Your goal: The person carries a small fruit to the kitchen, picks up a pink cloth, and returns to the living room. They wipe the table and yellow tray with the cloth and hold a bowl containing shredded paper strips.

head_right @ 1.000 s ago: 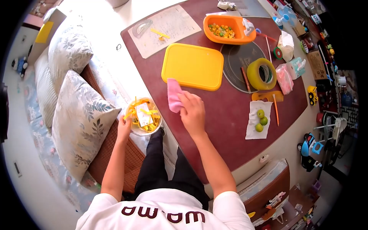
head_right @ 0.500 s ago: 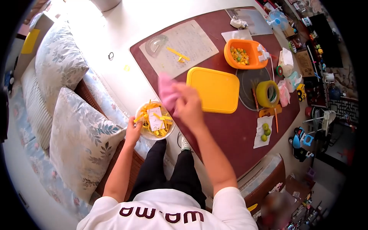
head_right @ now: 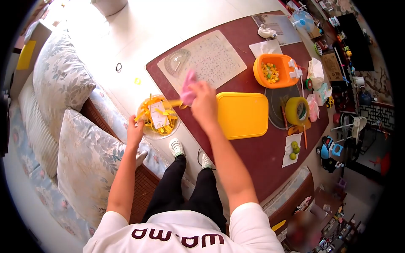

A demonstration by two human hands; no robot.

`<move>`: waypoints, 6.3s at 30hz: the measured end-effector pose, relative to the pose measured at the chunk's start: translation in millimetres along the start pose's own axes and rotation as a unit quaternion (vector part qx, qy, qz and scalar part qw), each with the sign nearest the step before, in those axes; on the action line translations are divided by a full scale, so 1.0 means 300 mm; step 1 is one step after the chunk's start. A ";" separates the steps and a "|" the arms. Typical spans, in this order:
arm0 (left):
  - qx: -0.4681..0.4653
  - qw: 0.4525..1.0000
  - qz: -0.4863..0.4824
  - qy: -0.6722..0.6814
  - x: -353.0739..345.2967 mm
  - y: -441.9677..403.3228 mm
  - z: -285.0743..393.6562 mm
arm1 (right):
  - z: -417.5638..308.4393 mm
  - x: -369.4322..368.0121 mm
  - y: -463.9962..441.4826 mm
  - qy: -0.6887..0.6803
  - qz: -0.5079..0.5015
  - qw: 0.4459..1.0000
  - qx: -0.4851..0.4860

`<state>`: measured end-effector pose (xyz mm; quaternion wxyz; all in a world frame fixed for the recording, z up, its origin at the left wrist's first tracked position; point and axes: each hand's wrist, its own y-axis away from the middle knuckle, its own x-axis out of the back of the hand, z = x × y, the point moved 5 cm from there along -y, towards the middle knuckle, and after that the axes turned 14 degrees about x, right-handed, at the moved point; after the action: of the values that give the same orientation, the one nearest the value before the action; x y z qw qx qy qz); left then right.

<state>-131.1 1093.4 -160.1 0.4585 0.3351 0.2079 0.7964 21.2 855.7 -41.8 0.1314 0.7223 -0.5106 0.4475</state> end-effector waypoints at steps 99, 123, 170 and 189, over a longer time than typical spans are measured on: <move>0.126 0.981 -0.145 0.037 0.008 0.207 -0.227 | 0.010 0.168 0.033 -0.714 0.332 0.535 -0.307; 0.154 0.982 -0.085 0.062 0.065 0.246 -0.219 | 0.452 0.182 -0.085 -0.240 0.307 0.893 -0.226; 0.049 0.994 -0.091 0.035 0.008 0.029 -0.066 | -0.031 0.040 0.087 -0.096 0.169 0.981 0.017; 0.051 0.994 -0.091 -0.014 -0.077 0.175 -0.326 | 0.214 0.313 0.553 0.076 0.203 0.970 -0.109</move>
<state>-224.8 1045.2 -201.8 0.5143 0.3488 0.2717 0.7349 -80.6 682.2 -48.9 0.1543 0.5482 -0.6811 0.4602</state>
